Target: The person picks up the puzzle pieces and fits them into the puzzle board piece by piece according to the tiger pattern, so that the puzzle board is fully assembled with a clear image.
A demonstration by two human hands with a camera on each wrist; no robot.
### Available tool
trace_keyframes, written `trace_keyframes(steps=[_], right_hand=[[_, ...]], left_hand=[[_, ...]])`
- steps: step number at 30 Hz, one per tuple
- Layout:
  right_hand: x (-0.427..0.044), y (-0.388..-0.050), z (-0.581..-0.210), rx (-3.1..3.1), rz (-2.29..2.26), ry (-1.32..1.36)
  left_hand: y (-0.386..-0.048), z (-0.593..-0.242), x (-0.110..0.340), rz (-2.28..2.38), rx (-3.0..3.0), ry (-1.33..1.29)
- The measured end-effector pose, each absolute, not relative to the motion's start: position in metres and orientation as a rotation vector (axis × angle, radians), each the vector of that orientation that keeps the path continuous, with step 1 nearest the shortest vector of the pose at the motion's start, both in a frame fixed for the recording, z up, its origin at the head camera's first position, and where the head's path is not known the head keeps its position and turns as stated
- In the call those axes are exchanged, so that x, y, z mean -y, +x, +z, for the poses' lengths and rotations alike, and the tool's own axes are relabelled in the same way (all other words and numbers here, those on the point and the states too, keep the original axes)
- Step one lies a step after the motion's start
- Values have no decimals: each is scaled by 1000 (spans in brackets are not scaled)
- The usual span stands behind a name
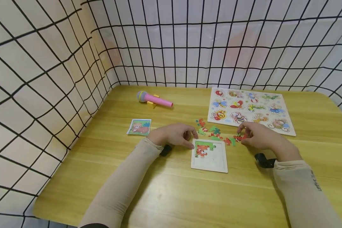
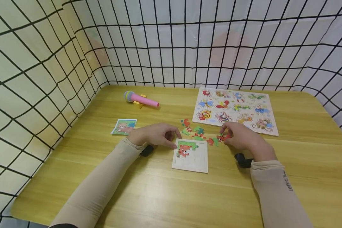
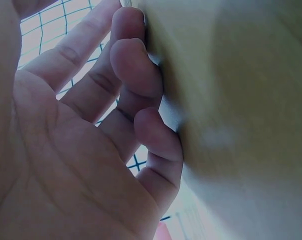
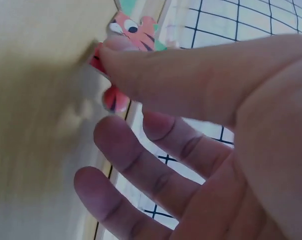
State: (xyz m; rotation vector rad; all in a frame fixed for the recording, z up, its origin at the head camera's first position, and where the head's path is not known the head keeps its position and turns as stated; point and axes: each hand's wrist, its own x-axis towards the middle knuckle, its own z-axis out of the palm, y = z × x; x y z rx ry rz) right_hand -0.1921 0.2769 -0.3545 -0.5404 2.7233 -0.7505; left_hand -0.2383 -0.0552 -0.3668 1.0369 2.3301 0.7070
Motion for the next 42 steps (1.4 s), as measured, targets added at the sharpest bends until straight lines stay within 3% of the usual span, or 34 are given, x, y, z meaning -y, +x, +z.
trace_keyframes(steps=[24,42], right_hand=[[-280,-189,-340,-2704,-681,-470],[-256,-177,-319,-2615,-813,-543]], left_hand=[[-241,-369,56,744,-2300,1036],[-240,-371,57,745,-2306,1035]])
